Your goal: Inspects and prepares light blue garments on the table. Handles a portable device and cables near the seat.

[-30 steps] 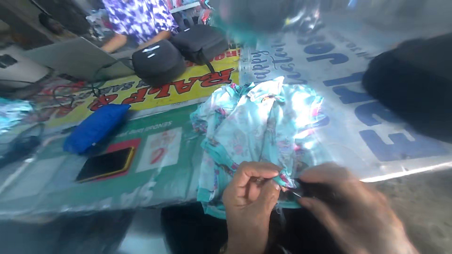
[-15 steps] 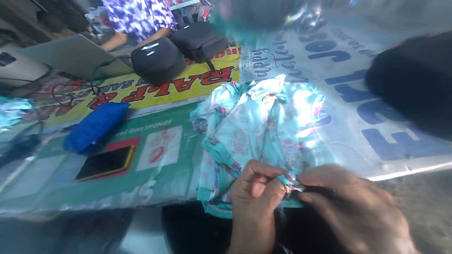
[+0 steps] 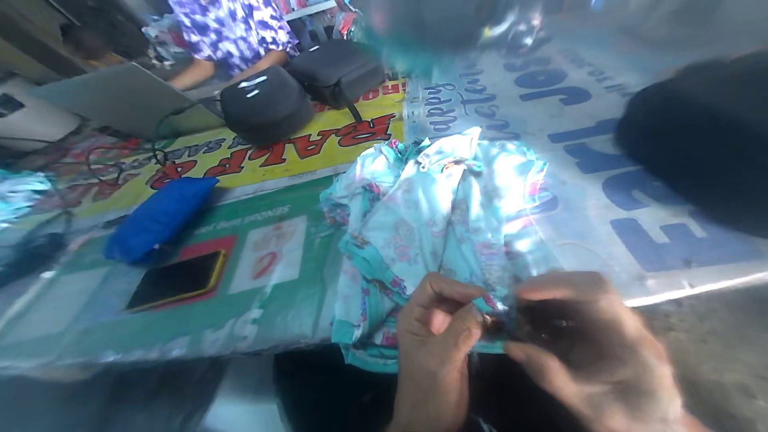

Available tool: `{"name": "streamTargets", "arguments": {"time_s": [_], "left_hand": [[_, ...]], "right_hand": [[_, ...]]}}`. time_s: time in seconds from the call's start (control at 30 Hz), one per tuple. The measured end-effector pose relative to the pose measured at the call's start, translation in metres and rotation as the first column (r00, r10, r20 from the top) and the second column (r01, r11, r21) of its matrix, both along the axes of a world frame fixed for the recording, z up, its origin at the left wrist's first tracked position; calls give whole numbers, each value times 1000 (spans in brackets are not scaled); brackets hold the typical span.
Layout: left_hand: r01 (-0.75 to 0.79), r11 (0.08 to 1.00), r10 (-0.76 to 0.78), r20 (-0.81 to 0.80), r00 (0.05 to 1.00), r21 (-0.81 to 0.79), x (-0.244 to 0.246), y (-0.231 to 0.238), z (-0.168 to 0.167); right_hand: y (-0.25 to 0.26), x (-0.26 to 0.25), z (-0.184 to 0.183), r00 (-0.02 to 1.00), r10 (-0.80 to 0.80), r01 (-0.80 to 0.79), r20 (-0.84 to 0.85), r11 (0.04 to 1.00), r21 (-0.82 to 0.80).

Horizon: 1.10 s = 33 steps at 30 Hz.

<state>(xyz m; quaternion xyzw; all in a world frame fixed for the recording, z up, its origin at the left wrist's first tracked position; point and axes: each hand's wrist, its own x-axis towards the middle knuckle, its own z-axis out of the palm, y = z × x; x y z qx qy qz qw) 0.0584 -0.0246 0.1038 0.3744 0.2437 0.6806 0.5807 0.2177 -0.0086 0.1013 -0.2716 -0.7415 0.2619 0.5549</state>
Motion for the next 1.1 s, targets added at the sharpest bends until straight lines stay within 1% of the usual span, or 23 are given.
{"name": "streamTargets", "arguments": {"time_s": [0.1,0.17,0.2,0.27,0.3,0.37,0.43,0.53,0.6,0.7,0.77,0.83,0.87,0.9,0.93,0.97,1.0,1.03,1.1], "left_hand": [[19,1000,-19,6,1000,-12,3,0,-1],[5,1000,-5,-13,1000,-7,4,-1,-3],[-19,1000,18,-17,1000,-12,4,-1,-4],[-63,998,63,26,998,-25,5,-2,-2],[-84,996,85,53,995,-28,4,-2,-1],[-114,993,115,77,990,-17,3,-3,0],[-128,992,128,97,987,-7,4,-4,1],[-121,992,122,140,983,-19,6,-7,4],[-128,991,130,144,981,-27,8,-7,6],[-130,991,133,156,979,-26,10,-7,6],[-130,991,132,155,979,-28,11,-8,7],[-125,992,126,147,981,-19,12,-7,7],[-127,992,126,128,984,-7,12,-6,6],[-129,991,127,88,988,20,10,-3,4],[-127,990,126,20,992,67,7,0,3],[-109,986,119,-73,990,129,2,4,1],[-76,980,106,-160,981,182,-5,7,1],[-30,976,78,-217,973,214,-11,10,2],[56,973,7,-270,963,224,-18,14,7]], "right_hand": [[5,-3,4,996,-55,50,68,996,80],[10,-3,7,997,-49,44,55,995,86],[12,-2,8,1000,-14,13,5,999,50],[15,3,10,992,45,-51,-118,997,-51],[16,6,11,987,43,-59,-157,994,-96],[16,15,10,985,5,-29,-172,990,-140],[13,21,11,993,-52,37,-110,990,-138],[-1,22,14,988,-129,139,84,983,-124],[-9,18,16,973,-180,192,143,978,-77],[-11,9,15,964,-211,204,159,977,57],[-11,2,11,942,-279,259,186,958,125],[-6,-3,6,896,-374,326,239,920,216],[-3,-3,3,892,-385,329,238,912,245],[1,-1,2,916,-340,292,211,929,227],[4,2,2,959,-241,217,152,963,158],[6,6,2,991,-112,108,70,992,60],[9,11,2,1000,8,-9,-29,999,-40],[12,16,2,990,95,-108,-109,986,-124],[15,25,1,952,211,-265,-223,932,-247]]}}
